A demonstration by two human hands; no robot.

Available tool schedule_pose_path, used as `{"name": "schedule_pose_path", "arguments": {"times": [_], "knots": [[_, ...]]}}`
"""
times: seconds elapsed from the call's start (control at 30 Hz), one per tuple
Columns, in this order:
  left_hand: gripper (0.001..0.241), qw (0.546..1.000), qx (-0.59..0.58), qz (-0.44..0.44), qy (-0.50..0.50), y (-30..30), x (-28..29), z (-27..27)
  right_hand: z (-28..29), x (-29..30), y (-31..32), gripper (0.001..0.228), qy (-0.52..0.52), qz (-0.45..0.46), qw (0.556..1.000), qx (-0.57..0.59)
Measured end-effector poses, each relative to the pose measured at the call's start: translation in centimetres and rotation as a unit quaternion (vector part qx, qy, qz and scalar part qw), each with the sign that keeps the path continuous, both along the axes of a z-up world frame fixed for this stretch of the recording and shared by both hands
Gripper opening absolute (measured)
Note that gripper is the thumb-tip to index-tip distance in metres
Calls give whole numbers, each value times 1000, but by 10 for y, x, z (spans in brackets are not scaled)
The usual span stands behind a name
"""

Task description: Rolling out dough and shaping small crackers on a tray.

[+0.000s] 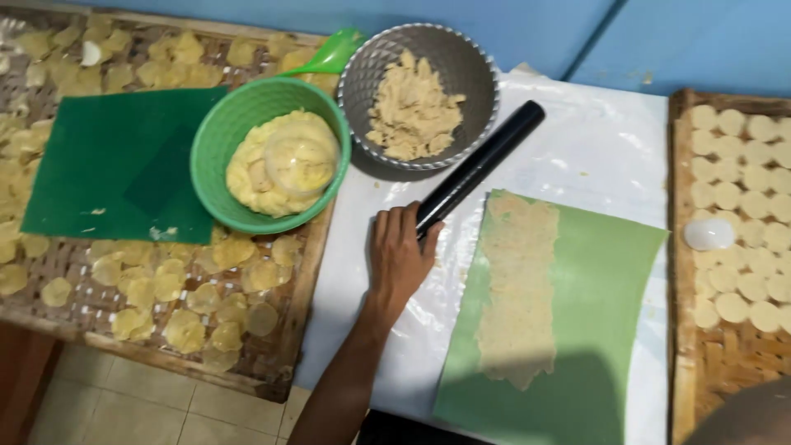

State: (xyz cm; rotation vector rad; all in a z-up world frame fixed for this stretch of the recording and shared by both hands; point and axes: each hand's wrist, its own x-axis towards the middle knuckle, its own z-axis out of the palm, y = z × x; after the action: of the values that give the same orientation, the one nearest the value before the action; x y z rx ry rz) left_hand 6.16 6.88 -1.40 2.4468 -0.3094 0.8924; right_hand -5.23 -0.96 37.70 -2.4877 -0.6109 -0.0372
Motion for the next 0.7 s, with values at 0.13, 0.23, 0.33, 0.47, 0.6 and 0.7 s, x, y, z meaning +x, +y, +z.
{"name": "schedule_pose_path", "arguments": {"times": [0.13, 0.23, 0.33, 0.47, 0.6, 0.7], "knots": [[46, 1000, -23, -10, -15, 13, 20, -13, -63, 98, -104, 42, -19, 8, 1000, -11], [44, 999, -36, 4, -38, 26, 29, 1, -80, 178, -85, 40, -47, 27, 998, -20], [39, 1000, -28, 6, -13, 27, 27, 3, -131, 233, -73, 38, -73, 31, 996, -47], [39, 999, -22, 10, 27, 24, 29, 13, -235, 312, -53, 13, 143, -118, 974, -128], [38, 997, -73, 2, -6, 28, 30, 15, -327, 323, -32, 35, 53, -33, 995, -78], [35, 997, -81, -1, -11, 26, 32, 22, -351, 333, -11, 39, -87, 48, 988, -117]]}}
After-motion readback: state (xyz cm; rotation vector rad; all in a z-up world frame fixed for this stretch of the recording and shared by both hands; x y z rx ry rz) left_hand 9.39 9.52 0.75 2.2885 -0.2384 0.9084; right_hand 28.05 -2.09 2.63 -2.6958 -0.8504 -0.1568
